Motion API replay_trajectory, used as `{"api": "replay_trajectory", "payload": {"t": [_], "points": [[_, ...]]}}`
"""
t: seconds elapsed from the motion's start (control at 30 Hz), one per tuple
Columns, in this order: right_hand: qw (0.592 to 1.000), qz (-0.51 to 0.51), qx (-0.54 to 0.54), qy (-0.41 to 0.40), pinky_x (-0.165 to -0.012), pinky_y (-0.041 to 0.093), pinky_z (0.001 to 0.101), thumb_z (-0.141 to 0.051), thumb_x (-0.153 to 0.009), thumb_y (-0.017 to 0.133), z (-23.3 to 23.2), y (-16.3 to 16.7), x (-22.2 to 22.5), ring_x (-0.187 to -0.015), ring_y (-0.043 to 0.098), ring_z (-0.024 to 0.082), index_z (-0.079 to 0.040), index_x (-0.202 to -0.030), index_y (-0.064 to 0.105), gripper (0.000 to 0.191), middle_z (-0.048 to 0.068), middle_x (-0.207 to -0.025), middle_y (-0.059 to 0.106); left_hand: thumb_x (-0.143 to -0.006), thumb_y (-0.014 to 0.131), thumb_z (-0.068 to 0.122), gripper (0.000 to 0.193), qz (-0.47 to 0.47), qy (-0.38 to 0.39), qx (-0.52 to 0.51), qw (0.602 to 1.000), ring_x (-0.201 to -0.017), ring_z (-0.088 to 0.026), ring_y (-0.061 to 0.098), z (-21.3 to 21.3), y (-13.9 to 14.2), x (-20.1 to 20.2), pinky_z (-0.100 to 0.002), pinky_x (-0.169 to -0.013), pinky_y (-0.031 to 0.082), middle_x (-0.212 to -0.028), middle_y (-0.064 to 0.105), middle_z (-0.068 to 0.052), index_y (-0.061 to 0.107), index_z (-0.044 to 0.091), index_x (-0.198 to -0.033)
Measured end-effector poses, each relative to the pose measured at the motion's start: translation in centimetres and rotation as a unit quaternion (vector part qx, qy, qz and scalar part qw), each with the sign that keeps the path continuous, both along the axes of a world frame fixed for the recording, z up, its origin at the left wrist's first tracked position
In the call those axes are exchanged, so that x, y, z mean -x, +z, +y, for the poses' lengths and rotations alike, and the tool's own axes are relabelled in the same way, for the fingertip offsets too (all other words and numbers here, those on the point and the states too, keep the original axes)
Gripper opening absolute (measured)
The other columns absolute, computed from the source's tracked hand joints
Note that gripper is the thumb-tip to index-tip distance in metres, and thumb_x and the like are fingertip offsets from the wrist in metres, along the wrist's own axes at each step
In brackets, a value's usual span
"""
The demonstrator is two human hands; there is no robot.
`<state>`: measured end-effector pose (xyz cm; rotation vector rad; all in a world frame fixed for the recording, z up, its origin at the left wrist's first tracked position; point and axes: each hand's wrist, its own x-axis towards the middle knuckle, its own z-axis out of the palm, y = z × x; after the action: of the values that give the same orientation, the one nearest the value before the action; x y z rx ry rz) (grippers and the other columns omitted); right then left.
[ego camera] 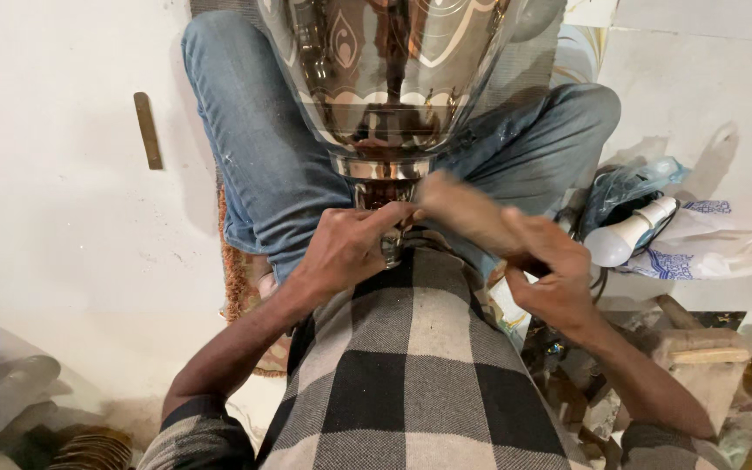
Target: The person sits cross-legged on the floor and repeatedly strikes the rim of a large, polished metal vessel with a wooden mallet. They hold the vessel steady with one hand while striking with the other, occasionally rotating the object to access different sections of the rim.
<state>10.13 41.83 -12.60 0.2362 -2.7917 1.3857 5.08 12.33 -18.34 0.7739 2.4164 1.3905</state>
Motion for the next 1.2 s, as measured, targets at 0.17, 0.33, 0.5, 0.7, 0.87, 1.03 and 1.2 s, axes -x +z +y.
{"api": "replay_trajectory", "payload": {"t": [0.17,0.33,0.5,0.7,0.87,1.03,1.2], "points": [[0.998,-0.049,0.008,-0.029,-0.085,0.053,0.0287,0.007,-0.077,0.071,0.9,0.7,0.4,-0.094,0.067,0.017,-0.005,-0.144,0.060,0.069,0.015,-0.109,0.069,-0.084,0.061,-0.013,0.048,0.004,0.067,-0.022,0.997,-0.058,-0.016,0.069,0.2,0.1,-0.4,-0.031,-0.048,0.056,-0.081,0.076,-0.009,0.066,0.008,-0.127],[0.974,-0.034,-0.178,0.136,-0.072,0.052,0.0347,0.007,-0.068,0.070,0.6,4.5,4.6,-0.082,0.065,0.020,-0.014,-0.138,0.067,0.073,0.011,-0.108,0.074,-0.087,0.059,-0.011,0.040,0.063,0.169,-0.070,0.981,-0.078,-0.021,0.078,1.0,0.1,-1.7,-0.030,-0.067,0.064,-0.096,0.077,-0.013,0.065,0.001,-0.125],[0.972,-0.070,-0.122,0.186,-0.060,0.051,0.0301,-0.002,-0.075,0.065,-1.2,6.0,8.4,-0.079,0.064,0.013,-0.022,-0.147,0.059,0.075,0.003,-0.117,0.070,-0.091,0.063,-0.010,0.030,0.077,0.266,-0.091,0.957,-0.086,-0.022,0.079,1.7,0.8,-2.6,-0.029,-0.073,0.064,-0.106,0.078,-0.016,0.067,-0.001,-0.119],[0.951,-0.009,-0.212,0.227,-0.055,0.046,0.0269,0.001,-0.072,0.068,-2.2,7.0,10.0,-0.069,0.061,0.012,-0.028,-0.147,0.059,0.080,0.004,-0.111,0.073,-0.097,0.066,-0.004,0.022,0.096,0.324,-0.124,0.933,-0.082,-0.020,0.079,2.4,0.5,-3.3,-0.029,-0.069,0.064,-0.101,0.077,-0.016,0.068,-0.002,-0.119],[0.904,0.030,-0.300,0.302,-0.052,0.046,0.0286,-0.007,-0.075,0.077,-2.2,5.8,9.6,-0.065,0.061,0.014,-0.034,-0.140,0.062,0.072,0.004,-0.104,0.075,-0.097,0.070,0.002,0.014,0.096,0.304,-0.081,0.944,-0.066,-0.016,0.074,2.4,-0.4,-3.3,-0.029,-0.059,0.059,-0.085,0.076,-0.009,0.070,0.002,-0.110],[0.947,0.034,-0.214,0.238,-0.057,0.050,0.0282,-0.001,-0.077,0.070,-0.7,4.2,8.7,-0.073,0.064,0.014,-0.027,-0.145,0.058,0.074,0.005,-0.110,0.073,-0.095,0.067,-0.002,0.019,0.093,0.286,-0.077,0.951,-0.073,-0.022,0.077,2.3,-0.2,-3.3,-0.032,-0.063,0.060,-0.093,0.077,-0.013,0.069,0.001,-0.113],[0.974,-0.013,-0.129,0.184,-0.061,0.054,0.0298,0.000,-0.077,0.066,0.3,4.5,8.0,-0.073,0.064,0.011,-0.029,-0.145,0.060,0.074,0.002,-0.110,0.073,-0.088,0.062,-0.008,0.031,0.068,0.240,-0.076,0.965,-0.080,-0.026,0.077,1.8,0.5,-3.0,-0.034,-0.069,0.062,-0.097,0.076,-0.016,0.067,-0.004,-0.118]]}}
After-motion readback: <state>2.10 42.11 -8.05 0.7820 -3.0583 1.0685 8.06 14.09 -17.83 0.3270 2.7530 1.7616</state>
